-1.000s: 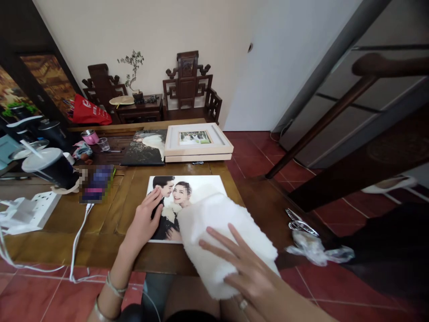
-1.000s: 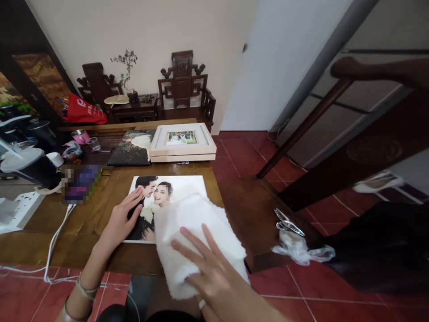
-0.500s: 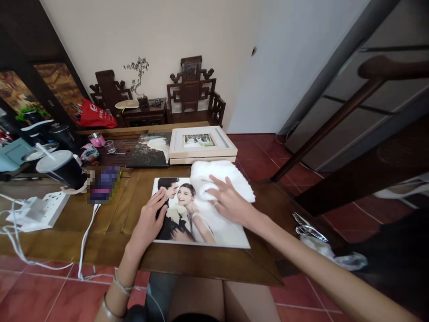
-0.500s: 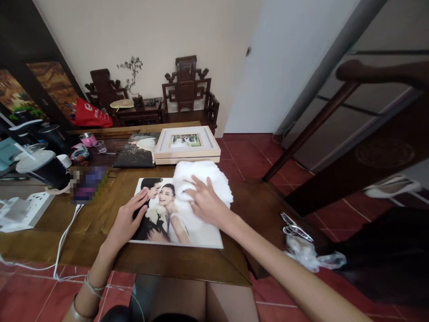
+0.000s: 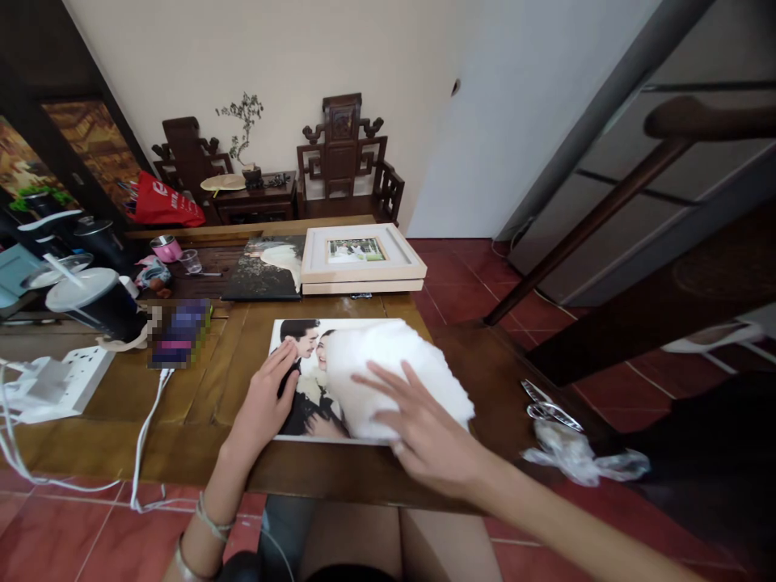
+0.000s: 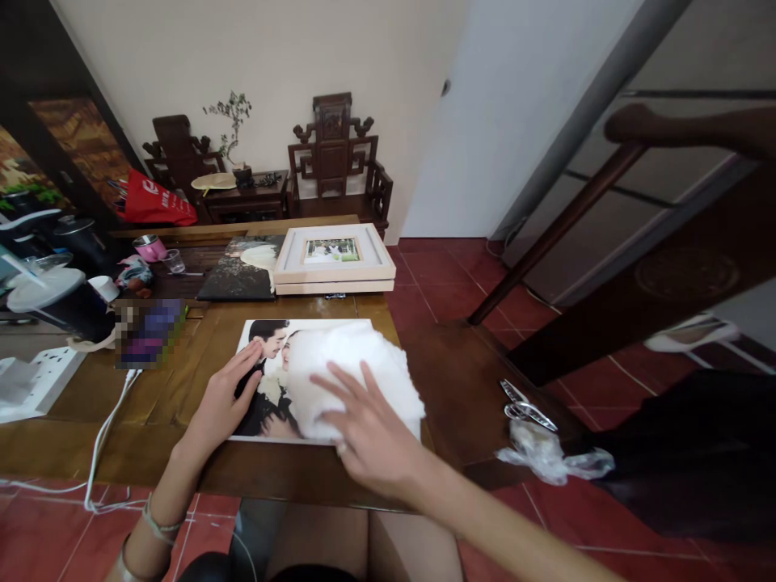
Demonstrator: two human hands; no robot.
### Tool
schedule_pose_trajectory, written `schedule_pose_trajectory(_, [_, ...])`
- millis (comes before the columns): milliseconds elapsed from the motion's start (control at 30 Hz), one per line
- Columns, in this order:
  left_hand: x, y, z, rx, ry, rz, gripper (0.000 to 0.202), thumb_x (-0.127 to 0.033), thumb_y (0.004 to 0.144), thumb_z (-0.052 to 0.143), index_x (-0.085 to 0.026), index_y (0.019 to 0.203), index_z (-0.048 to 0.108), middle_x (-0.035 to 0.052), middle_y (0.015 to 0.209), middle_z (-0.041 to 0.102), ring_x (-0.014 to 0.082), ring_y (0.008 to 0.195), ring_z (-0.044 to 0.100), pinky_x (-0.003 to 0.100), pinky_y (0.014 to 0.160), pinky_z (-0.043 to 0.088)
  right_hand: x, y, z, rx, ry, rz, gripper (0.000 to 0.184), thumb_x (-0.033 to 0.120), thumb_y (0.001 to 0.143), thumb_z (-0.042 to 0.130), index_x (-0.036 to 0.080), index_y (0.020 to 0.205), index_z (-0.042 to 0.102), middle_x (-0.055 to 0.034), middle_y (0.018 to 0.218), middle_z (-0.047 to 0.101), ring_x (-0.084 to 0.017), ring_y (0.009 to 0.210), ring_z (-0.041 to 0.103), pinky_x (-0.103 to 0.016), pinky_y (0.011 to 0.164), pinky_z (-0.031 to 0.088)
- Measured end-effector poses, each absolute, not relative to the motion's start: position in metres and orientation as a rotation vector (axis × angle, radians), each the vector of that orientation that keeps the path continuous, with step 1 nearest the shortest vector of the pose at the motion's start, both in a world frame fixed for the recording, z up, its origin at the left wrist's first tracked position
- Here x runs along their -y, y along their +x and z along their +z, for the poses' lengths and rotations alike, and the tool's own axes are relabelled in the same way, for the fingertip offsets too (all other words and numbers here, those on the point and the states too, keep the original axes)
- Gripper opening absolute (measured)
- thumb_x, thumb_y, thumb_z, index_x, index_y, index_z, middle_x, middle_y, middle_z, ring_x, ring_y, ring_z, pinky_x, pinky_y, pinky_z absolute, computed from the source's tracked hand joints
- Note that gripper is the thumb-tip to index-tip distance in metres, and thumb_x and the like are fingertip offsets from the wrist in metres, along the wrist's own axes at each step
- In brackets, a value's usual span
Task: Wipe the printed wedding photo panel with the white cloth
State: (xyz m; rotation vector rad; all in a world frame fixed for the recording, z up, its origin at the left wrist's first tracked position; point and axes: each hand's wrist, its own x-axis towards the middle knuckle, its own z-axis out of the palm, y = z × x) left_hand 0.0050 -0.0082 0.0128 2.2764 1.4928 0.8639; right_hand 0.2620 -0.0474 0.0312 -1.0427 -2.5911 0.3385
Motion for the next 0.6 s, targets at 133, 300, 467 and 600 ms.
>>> schedule_pose_trajectory(133, [0.009,0.003,0.011,-1.497,2.27,0.824,0.044,-0.027,0.095,0.039,-0.019,0.138,0.042,0.0085,0.149,0.035,0.0209,0.138,0.031,0.043,0.112,0.03,-0.016,0.256,0.033,2.542,-1.214,0.248,0.041,0.002,0.068,0.043,0.014,0.101,0.065,-0.0142,0.145,0.039,-0.036,0.139,0.02,-0.071,0.105,0.015])
schedule_pose_trajectory(300, [0.008,0.004,0.007,-1.541,2.252,0.822,0.045,-0.028,0.095,0.038,-0.017,0.139,0.041,0.0107,0.149,0.035,0.022,0.14,0.028,0.045,0.113,0.027,-0.016,0.246,0.034,2.526,-1.289,0.198,0.037,0.006,0.072,0.046,0.013,0.103,0.065,-0.0154,0.146,0.038,-0.037,0.139,0.017,-0.07,0.106,0.012])
schedule_pose_trajectory(467, [0.008,0.007,0.007,-1.587,2.221,0.842,0.046,-0.029,0.095,0.037,-0.014,0.138,0.041,0.0129,0.147,0.038,0.0218,0.138,0.032,0.043,0.114,0.027,0.068,0.242,0.031,2.613,-1.06,0.308,0.034,0.008,0.06,0.05,0.017,0.087,0.068,-0.0131,0.149,0.032,-0.039,0.14,0.01,-0.07,0.106,0.004])
schedule_pose_trajectory(600, [0.008,0.007,0.007,-1.584,2.235,0.83,0.046,-0.028,0.094,0.038,-0.014,0.138,0.042,0.0124,0.147,0.039,0.0222,0.138,0.032,0.044,0.113,0.028,0.1,0.242,0.03,2.622,-0.933,0.319,0.032,0.006,0.055,0.048,0.016,0.08,0.066,-0.0125,0.149,0.032,-0.038,0.14,0.009,-0.068,0.109,0.003])
